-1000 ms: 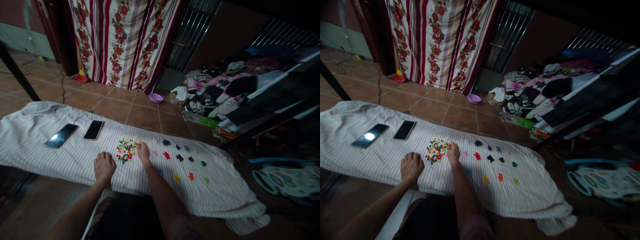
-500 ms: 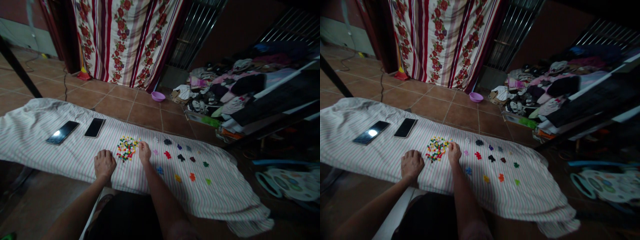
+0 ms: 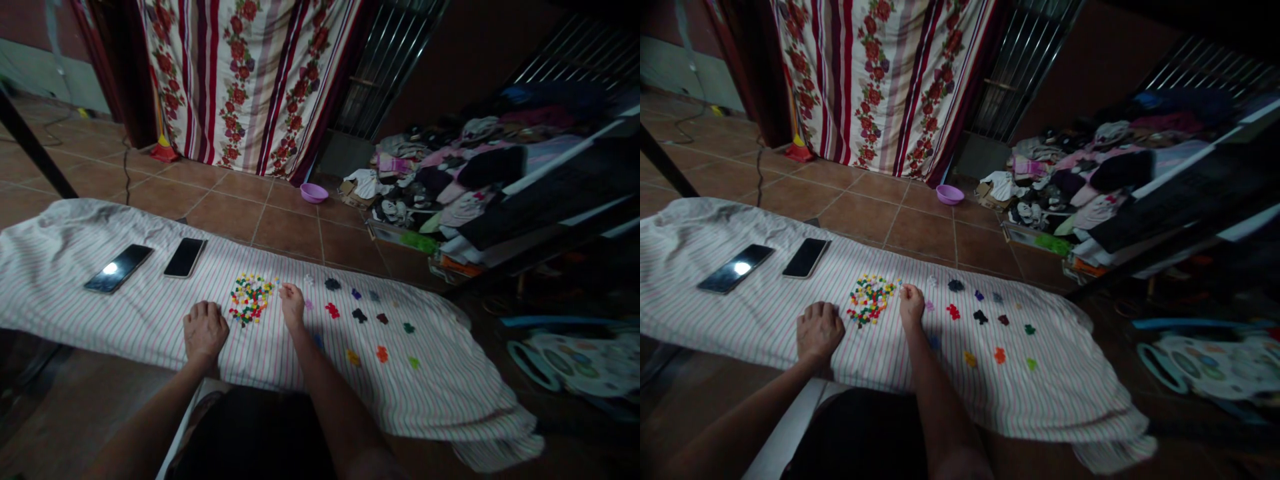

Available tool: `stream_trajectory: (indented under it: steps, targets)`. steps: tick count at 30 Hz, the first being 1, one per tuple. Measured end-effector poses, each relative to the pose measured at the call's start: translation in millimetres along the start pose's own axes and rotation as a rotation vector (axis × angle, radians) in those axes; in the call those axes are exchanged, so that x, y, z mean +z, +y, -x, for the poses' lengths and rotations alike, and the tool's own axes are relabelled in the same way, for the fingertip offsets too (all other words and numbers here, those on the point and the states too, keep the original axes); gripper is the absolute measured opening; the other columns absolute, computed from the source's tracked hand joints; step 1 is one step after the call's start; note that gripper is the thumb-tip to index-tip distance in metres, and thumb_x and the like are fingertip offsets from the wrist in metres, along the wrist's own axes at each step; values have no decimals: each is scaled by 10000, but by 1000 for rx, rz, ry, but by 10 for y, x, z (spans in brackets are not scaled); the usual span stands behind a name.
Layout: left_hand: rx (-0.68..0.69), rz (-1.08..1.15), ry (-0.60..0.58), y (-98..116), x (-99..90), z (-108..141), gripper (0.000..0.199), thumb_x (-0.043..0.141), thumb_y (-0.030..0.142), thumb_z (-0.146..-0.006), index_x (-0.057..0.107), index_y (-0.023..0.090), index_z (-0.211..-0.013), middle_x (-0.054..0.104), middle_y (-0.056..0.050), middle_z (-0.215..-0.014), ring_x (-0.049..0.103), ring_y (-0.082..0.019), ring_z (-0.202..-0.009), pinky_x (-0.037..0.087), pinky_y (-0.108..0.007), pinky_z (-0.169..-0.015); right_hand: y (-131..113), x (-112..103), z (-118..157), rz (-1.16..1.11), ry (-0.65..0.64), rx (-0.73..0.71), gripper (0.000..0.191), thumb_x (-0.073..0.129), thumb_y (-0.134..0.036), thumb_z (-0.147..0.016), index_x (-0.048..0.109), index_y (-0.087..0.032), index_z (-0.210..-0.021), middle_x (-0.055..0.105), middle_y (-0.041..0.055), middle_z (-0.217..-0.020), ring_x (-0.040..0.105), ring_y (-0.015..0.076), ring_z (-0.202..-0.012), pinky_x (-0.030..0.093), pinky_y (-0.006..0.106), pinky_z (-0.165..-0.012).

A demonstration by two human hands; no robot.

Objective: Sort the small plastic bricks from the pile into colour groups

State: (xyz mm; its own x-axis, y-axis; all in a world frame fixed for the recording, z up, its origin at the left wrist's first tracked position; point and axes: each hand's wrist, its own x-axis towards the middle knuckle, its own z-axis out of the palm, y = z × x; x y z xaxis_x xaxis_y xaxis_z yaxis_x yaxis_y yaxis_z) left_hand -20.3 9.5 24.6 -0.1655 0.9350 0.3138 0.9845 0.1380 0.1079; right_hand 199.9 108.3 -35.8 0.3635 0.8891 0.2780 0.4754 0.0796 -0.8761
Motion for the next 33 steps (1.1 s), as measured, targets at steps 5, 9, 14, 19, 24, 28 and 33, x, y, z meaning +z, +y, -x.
stream_trajectory:
  steps: [5, 9, 14, 19, 24, 28, 33]
  targets:
    - [4, 15, 10, -1, 1, 3, 174, 406, 260, -864, 554, 171, -885, 570, -106, -939, 487, -265, -962, 308, -377, -766, -22, -189, -240, 71, 81, 54, 225, 522, -292, -773, 659, -181, -913, 668, 53, -905, 634, 162, -783, 502, 277, -770]
    - [4, 22, 9, 6, -1, 4, 187, 404, 253, -861, 567, 165, -891, 569, -112, -937, 483, -265, -962, 311, -379, -765, -24, -427, -447, 176, 97, 36, 237, 504, -260, -773, 677, -179, -913, 672, 67, -942, 635, 158, -783, 495, 272, -780]
    - [-5, 21, 10, 15, -4, 0, 193, 409, 239, -857, 583, 160, -886, 576, -121, -938, 481, -265, -956, 311, -381, -766, 64, -662, -678, 281, 129, 42, 250, 488, -238, -778, 705, -191, -892, 699, 60, -896, 632, 172, -796, 489, 277, -779]
    - [4, 20, 6, 18, -6, -5, 194, 410, 247, -857, 580, 160, -894, 572, -116, -940, 480, -266, -952, 314, -383, -764, 117, -751, -869, 385, 78, 116, 277, 484, -184, -769, 726, -185, -903, 724, 71, -898, 646, 197, -842, 479, 297, -807]
    - [-3, 18, 10, 14, 4, -6, 180, 412, 246, -856, 570, 169, -892, 570, -106, -934, 483, -261, -945, 313, -382, -771, 128, -717, -928, 439, -4, 116, 286, 484, -149, -773, 739, -191, -896, 730, 80, -932, 658, 209, -879, 474, 299, -825]
    - [-9, 25, 4, 18, -2, -12, 166, 419, 244, -849, 564, 171, -880, 571, -104, -926, 486, -260, -943, 314, -380, -768, 146, -684, -930, 421, -25, 93, 309, 480, -138, -756, 750, -220, -884, 729, 59, -859, 659, 206, -848, 478, 289, -807]
    - [-13, 33, -13, 22, -16, -13, 168, 423, 238, -843, 570, 169, -883, 573, -113, -929, 487, -263, -954, 318, -383, -770, 171, -684, -941, 397, -45, 66, 358, 464, -137, -746, 755, -240, -928, 724, 47, -848, 658, 201, -856, 480, 285, -817]
